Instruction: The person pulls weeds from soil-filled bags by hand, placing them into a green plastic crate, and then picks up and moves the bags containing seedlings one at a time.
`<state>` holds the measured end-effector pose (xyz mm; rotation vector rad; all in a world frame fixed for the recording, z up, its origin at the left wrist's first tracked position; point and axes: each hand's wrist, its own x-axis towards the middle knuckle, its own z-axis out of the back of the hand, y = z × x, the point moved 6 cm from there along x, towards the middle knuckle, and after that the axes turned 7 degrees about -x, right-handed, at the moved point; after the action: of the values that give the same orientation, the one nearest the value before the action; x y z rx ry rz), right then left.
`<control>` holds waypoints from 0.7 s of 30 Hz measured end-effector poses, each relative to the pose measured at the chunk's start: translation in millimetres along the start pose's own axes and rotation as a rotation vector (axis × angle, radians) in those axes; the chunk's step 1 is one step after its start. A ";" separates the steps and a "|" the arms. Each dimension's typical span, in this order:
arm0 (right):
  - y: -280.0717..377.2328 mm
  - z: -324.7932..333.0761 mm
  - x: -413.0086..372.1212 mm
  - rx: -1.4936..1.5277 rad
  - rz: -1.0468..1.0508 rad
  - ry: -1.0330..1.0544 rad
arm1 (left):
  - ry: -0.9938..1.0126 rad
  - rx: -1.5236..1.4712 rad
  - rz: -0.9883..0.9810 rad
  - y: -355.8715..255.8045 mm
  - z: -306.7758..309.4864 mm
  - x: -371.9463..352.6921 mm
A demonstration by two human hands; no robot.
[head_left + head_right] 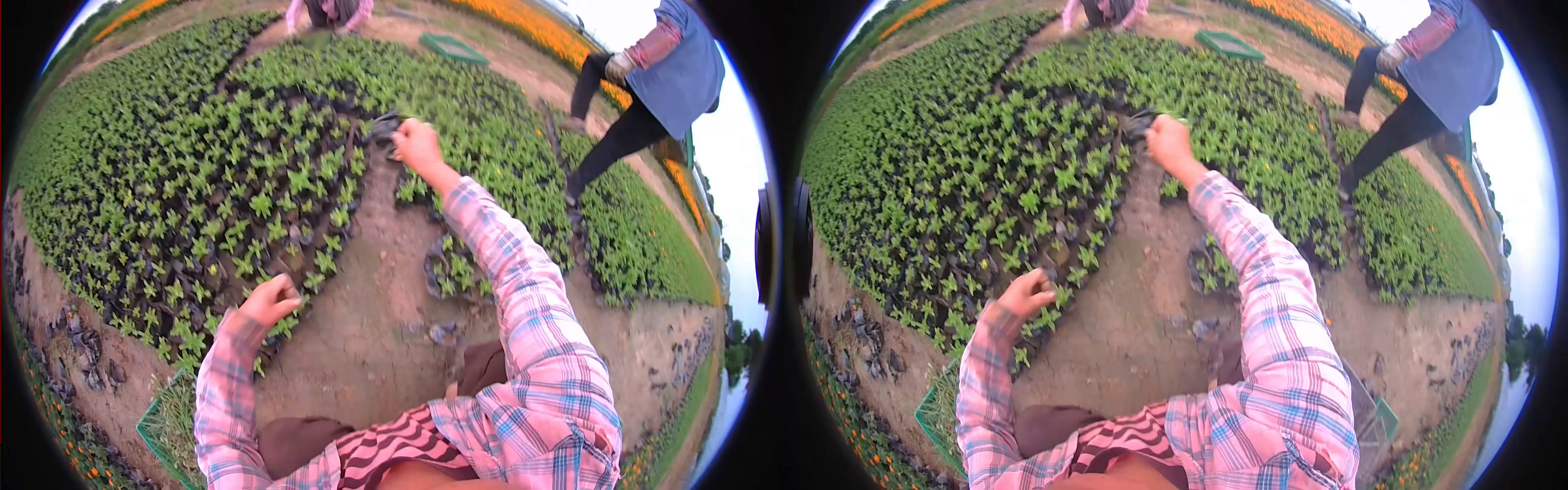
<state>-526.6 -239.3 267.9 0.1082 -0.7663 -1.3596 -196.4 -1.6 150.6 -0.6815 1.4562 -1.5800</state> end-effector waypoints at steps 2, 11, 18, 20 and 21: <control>8.8 -31.7 -58.0 0.054 -0.060 0.182 | -0.066 -0.373 0.073 52.0 -17.3 -62.4; 110.8 -163.2 -358.8 0.259 -0.181 1.204 | -0.662 -1.083 0.446 197.7 -183.2 -265.0; 227.2 -152.7 -429.8 0.367 0.606 0.969 | -1.126 -1.335 0.582 214.6 -171.2 -289.5; 243.5 -160.0 -446.9 0.327 0.696 0.936 | -1.271 -1.323 0.471 215.3 -155.5 -289.9; 249.5 -163.4 -456.8 0.286 0.783 0.901 | -1.262 -1.324 0.478 214.0 -151.2 -286.6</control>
<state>-233.4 176.4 70.5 0.5446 -0.1683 -0.3528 -138.0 332.3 -38.9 -1.4885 1.2463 0.4665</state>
